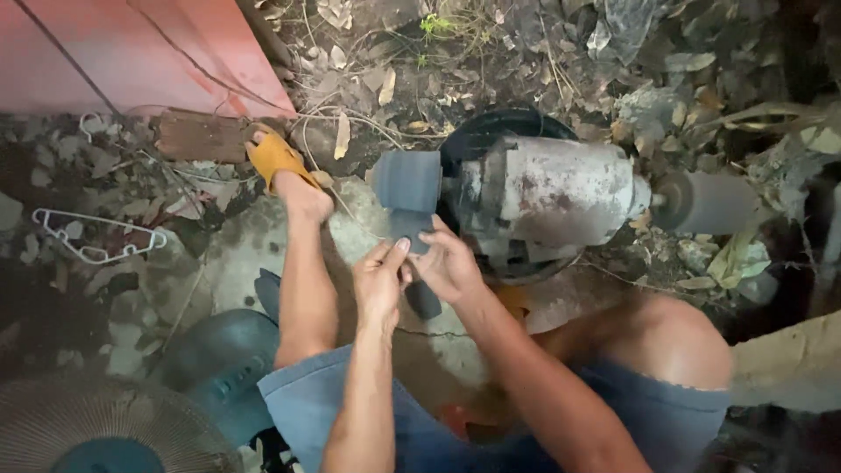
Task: Shaping a shoe component using a bench grinder
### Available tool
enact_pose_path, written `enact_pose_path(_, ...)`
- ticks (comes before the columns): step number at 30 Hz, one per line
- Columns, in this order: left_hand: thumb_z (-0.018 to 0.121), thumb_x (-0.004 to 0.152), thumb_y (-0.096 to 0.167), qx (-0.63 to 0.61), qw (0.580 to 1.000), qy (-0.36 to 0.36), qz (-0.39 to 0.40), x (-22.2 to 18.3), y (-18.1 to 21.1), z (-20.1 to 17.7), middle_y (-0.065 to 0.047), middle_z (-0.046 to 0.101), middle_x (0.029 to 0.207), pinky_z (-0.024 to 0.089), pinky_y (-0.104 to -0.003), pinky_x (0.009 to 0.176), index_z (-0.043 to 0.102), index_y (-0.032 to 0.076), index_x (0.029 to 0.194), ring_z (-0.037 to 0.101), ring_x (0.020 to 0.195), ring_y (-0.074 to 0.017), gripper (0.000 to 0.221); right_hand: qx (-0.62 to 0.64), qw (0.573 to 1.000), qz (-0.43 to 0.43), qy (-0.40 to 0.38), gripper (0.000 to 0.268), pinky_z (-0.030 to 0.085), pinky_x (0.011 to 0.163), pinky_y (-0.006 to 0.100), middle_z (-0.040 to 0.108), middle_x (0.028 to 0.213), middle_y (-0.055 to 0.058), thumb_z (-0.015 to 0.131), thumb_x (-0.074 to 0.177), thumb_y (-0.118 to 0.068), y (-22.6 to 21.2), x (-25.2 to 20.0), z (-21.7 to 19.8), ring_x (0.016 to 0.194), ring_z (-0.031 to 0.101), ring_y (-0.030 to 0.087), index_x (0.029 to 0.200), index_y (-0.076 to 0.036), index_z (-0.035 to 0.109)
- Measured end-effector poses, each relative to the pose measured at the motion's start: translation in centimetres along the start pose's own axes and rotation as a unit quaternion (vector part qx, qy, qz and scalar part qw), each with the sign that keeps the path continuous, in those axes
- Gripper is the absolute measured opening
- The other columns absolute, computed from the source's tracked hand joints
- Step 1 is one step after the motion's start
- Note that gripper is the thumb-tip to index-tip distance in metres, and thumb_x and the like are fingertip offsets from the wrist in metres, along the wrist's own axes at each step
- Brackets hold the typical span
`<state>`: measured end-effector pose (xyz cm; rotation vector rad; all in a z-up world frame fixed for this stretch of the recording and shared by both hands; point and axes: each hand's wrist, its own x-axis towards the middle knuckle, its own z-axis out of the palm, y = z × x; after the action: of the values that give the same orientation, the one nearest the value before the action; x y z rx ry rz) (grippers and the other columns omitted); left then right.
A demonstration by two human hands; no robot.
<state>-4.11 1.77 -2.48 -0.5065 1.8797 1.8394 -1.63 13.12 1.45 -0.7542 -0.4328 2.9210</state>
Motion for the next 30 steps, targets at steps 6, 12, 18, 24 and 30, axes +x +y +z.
enact_pose_path(6, 0.07, 0.095, 0.004, -0.116, 0.992, -0.016, -0.04, 2.0, 1.5, 1.7, -0.013, 0.059, 0.054, 0.035, -0.019, 0.033, 0.069, 0.003, 0.084, 0.058, 0.043, -0.016, 0.012, 0.016, 0.997, -0.015, -0.068, 0.026, 0.054, 0.067, 0.032, 0.072, 0.092, 0.003, 0.056, 0.087, 0.004, 0.0, 0.2, 0.6, 0.074, 0.063, 0.018, 0.101, -0.015, 0.067)
enact_pose_path(12, 0.065, 0.098, 0.008, -0.09, 0.994, -0.041, -0.047, 1.9, 1.0, 0.9, -0.011, 0.068, 0.069, 0.039, -0.018, 0.037, 0.071, 0.006, 0.085, 0.066, 0.053, -0.016, 0.014, -0.011, 0.997, 0.017, -0.076, 0.033, 0.065, 0.062, 0.039, 0.057, 0.09, 0.003, 0.059, 0.085, 0.002, 2.8, 2.4, -5.0, 0.073, 0.056, 0.014, 0.114, -0.014, 0.061)
enact_pose_path(18, 0.068, 0.095, 0.014, -0.039, 0.998, -0.007, -0.038, 1.2, 2.3, 1.3, -0.004, 0.067, 0.065, 0.042, -0.017, 0.038, 0.072, 0.011, 0.082, 0.063, 0.051, -0.0098, 0.014, 0.031, 0.999, 0.02, -0.04, 0.031, 0.063, 0.06, 0.034, 0.059, 0.086, 0.003, 0.061, 0.083, 0.005, 0.1, 0.1, 1.1, 0.072, 0.057, 0.014, 0.105, -0.016, 0.063)
enact_pose_path(24, 0.069, 0.092, 0.017, 0.214, 0.968, 0.004, 0.131, 0.0, 4.4, 1.8, -0.013, 0.064, 0.066, 0.047, -0.037, 0.059, 0.074, 0.007, 0.073, 0.057, 0.065, -0.0206, 0.021, 0.089, 0.995, 0.032, 0.038, 0.036, 0.055, 0.078, 0.024, 0.068, 0.099, 0.007, 0.06, 0.086, 0.004, 1.1, 0.8, -2.2, 0.088, 0.065, 0.016, 0.108, -0.022, 0.073)
enact_pose_path(30, 0.064, 0.093, 0.026, 0.302, 0.946, -0.013, 0.116, -1.5, 6.0, 3.0, -0.013, 0.066, 0.056, 0.049, -0.041, 0.063, 0.068, 0.007, 0.062, 0.067, 0.065, -0.0323, 0.036, 0.125, 0.991, 0.053, 0.009, 0.019, 0.051, 0.06, 0.026, 0.068, 0.083, 0.007, 0.062, 0.091, -0.004, 1.1, 1.9, -5.0, 0.068, 0.059, 0.016, 0.097, -0.016, 0.076)
